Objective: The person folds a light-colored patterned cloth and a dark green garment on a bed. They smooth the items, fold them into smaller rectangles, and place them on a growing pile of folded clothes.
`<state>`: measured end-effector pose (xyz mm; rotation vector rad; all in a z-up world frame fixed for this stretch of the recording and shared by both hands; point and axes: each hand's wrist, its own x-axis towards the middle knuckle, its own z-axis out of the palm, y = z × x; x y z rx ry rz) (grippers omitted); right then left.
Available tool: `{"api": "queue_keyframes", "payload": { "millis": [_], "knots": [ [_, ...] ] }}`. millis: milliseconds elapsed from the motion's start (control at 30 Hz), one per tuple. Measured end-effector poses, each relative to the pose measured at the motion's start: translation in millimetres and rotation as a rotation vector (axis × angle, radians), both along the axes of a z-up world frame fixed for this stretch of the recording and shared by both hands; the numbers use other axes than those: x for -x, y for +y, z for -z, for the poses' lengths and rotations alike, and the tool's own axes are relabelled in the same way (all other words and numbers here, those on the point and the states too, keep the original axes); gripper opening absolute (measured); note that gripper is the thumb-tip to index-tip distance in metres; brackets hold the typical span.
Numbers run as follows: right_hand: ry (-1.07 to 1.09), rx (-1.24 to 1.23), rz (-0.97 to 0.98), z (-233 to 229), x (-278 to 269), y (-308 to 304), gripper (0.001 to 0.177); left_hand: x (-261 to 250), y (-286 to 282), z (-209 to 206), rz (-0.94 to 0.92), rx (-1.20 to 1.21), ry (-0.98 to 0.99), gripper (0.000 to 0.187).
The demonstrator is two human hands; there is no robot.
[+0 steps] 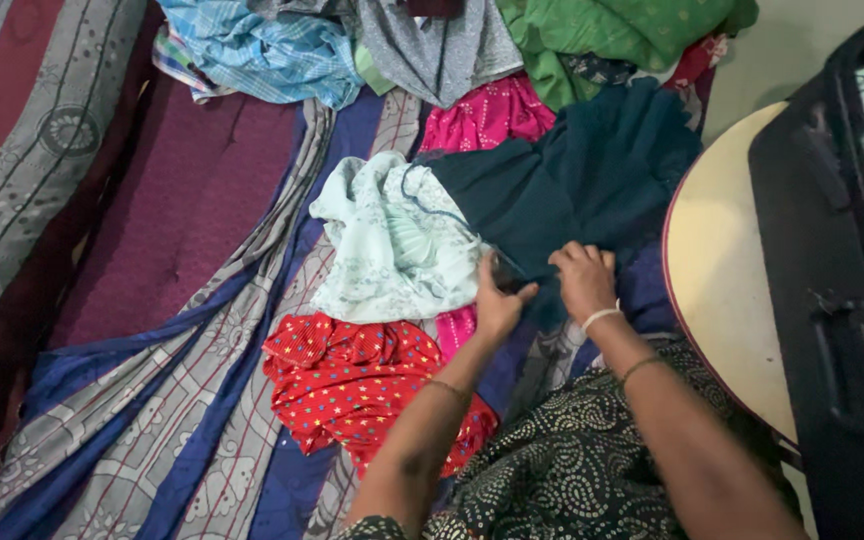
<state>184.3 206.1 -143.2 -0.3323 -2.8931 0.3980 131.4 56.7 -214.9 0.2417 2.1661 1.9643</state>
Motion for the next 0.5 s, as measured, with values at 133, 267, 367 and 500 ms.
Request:
{"api": "queue_keyframes", "payload": {
  "millis": [133, 267, 367, 500],
  "knots": [
    [0.089, 0.285, -0.006, 0, 28, 31, 0.019, 17, 23, 25, 0.004, -0.438, -0.182, 0.041],
    [0.233, 0.426, 0.098, -37, 59, 51, 0.020, 29, 8, -3, 0.053, -0.602, -0.398, 0.021],
    [0.267, 0.413, 0.171, -68, 70, 65, 0.019, 35, -33, -45, -0.195, -0.041, -0.211, 0.030],
    [0.243, 0.368, 0.184, -81, 67, 74, 0.016, 26, -71, -80, -0.444, 0.417, 0.600, 0.059]
  ]
}}
